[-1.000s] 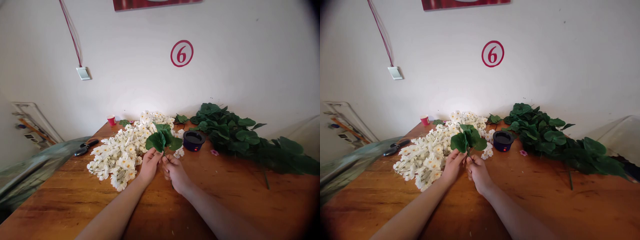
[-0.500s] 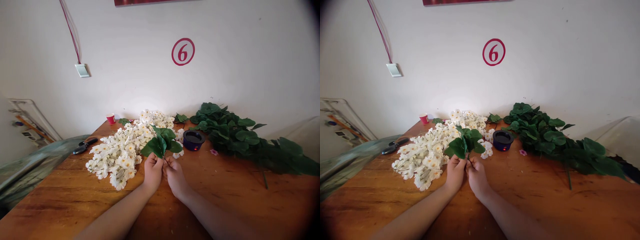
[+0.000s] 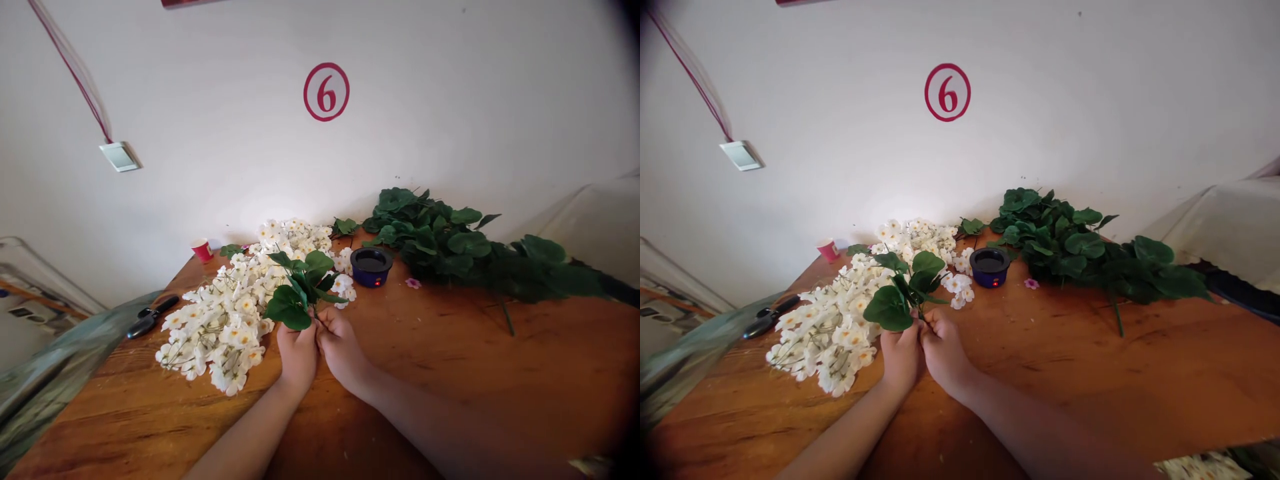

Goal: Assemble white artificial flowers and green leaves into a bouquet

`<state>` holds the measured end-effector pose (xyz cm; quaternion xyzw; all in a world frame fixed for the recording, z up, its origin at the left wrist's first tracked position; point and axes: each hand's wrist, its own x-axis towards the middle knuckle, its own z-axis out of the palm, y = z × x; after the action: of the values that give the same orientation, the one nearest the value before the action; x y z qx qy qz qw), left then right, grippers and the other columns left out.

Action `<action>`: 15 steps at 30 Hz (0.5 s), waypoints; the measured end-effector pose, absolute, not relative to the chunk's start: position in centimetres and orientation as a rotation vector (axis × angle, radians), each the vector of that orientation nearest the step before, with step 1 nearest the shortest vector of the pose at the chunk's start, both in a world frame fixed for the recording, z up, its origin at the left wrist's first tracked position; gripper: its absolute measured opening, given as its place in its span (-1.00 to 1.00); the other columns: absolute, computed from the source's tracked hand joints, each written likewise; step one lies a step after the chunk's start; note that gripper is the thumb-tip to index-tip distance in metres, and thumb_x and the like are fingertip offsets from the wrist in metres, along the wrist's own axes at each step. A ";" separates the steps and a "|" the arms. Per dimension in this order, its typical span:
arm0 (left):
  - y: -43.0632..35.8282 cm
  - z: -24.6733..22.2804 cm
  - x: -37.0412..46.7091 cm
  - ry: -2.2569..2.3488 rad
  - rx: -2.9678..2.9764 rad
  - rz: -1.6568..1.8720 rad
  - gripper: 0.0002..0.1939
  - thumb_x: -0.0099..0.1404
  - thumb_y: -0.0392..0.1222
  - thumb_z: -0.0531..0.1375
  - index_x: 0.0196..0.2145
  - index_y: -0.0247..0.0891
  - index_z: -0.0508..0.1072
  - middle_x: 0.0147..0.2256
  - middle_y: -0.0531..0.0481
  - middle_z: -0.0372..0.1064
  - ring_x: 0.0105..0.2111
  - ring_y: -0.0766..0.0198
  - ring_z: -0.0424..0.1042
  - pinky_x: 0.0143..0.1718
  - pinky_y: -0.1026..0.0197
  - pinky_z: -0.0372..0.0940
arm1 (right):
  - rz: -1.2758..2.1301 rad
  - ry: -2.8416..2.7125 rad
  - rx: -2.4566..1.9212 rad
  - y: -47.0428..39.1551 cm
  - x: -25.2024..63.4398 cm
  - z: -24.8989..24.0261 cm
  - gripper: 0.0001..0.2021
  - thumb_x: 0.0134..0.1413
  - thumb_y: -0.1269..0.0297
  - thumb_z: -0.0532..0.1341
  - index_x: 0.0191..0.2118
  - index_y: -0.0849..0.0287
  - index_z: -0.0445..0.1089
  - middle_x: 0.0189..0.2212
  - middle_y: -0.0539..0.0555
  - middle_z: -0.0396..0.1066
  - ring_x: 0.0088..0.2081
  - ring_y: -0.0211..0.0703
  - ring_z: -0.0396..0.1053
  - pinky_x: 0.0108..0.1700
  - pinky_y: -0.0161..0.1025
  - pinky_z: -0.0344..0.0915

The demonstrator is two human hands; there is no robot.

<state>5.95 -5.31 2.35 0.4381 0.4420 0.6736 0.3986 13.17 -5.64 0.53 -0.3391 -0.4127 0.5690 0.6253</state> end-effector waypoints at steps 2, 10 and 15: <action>-5.2 2.0 6.0 1.110 1.124 1.691 -0.76 0.02 -0.25 0.29 -0.65 -0.27 0.29 -0.63 0.12 0.21 -0.55 0.38 0.15 -0.49 0.32 0.12 | 1.312 -0.934 -0.784 -5.7 13.1 0.3 -0.83 -0.02 0.26 0.23 -0.48 0.11 0.20 -0.55 -0.06 0.19 -0.48 -0.25 0.15 -0.47 -0.30 0.10; -4.7 1.3 5.5 1.061 1.160 1.664 -0.75 0.00 -0.27 0.29 -0.70 -0.28 0.30 -0.64 0.10 0.20 -0.56 0.38 0.15 -0.52 0.32 0.08 | 1.250 -1.037 -0.790 -5.0 13.9 0.1 -0.86 -0.01 0.28 0.26 -0.45 0.09 0.25 -0.52 -0.02 0.25 -0.47 -0.21 0.16 -0.47 -0.28 0.09; -4.3 2.3 5.2 0.997 0.965 1.623 -0.76 0.02 -0.20 0.32 -0.64 -0.29 0.34 -0.62 0.11 0.25 -0.55 0.37 0.21 -0.49 0.31 0.14 | 1.300 -1.138 -0.842 -4.3 14.0 0.1 -0.76 0.07 0.10 0.24 -0.42 0.09 0.22 -0.65 -0.12 0.11 -0.60 -0.30 -0.01 -0.55 -0.31 -0.06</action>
<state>5.15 -4.34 2.29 0.3960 0.4089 0.6659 0.4822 13.96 -4.32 0.10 -0.3589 -0.4853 0.5546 0.5727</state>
